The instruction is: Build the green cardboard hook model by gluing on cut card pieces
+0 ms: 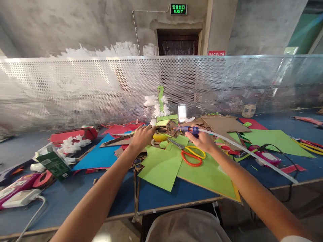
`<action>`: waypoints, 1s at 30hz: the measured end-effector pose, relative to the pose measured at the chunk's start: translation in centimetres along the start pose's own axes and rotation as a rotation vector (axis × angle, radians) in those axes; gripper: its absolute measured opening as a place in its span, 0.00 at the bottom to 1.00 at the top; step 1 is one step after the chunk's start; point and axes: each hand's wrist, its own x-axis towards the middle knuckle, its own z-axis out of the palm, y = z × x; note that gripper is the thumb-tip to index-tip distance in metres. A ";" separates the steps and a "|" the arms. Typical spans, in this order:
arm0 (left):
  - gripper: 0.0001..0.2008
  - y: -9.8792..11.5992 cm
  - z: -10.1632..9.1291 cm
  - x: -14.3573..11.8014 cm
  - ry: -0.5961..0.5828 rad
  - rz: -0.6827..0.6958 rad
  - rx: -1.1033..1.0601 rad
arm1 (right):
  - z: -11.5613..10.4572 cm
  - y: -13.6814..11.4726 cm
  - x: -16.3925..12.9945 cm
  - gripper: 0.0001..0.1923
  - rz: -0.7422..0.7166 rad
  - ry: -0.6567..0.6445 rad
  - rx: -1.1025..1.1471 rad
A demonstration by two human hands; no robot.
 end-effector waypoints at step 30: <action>0.14 -0.4 0.3 0.0 -0.010 0.006 -0.035 | 0.5 1.0 0.4 0.22 0.000 0.170 -0.221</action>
